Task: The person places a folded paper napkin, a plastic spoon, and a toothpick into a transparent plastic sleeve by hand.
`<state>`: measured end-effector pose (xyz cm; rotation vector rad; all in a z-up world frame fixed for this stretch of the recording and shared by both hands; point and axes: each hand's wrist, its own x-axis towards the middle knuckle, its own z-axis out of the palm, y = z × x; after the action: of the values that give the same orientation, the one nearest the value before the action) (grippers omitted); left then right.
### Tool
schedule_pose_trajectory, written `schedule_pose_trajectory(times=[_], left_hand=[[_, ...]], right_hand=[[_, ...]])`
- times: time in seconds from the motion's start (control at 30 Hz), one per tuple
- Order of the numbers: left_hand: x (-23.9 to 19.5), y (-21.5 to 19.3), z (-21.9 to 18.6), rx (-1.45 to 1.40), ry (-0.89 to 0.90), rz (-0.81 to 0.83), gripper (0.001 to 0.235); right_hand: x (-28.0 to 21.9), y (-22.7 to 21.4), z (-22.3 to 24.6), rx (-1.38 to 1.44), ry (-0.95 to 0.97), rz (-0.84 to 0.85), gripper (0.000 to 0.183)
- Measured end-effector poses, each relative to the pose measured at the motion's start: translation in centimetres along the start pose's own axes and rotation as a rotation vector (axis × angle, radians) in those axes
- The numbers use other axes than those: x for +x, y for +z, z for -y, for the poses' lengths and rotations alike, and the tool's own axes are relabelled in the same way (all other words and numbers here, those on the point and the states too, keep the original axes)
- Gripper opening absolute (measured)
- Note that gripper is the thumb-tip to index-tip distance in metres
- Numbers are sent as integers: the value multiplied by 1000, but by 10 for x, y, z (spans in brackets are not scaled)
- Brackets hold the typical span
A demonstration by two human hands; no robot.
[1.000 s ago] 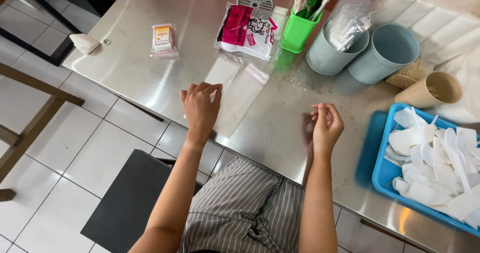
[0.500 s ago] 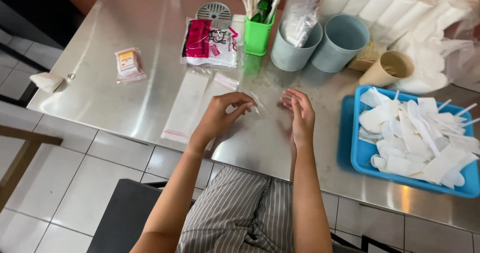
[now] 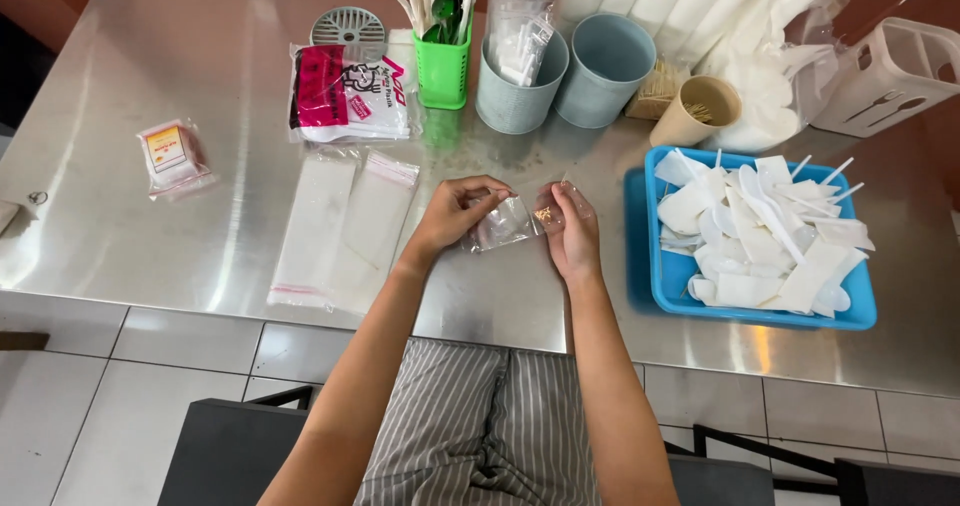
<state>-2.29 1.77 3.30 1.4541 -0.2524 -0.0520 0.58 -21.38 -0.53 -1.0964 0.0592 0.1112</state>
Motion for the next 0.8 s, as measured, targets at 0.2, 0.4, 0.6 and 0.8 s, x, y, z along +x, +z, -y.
schedule_pose_trajectory(times=[0.2,0.4,0.6,0.8], left_hand=[[2,-10,4,-128,28,-131,73],[2,-9,8,-99,2,-167,56],[4,-4,9,-12,36,-182,15],[2,-2,2,15,-10,-226,16]], right_hand=[[-4,-1,4,147,-128,-28,18],[-14,6,7,155,-195,-49,30],[-16,7,2,98,-225,-82,30],[-8,-4,-11,107,-255,-105,27]])
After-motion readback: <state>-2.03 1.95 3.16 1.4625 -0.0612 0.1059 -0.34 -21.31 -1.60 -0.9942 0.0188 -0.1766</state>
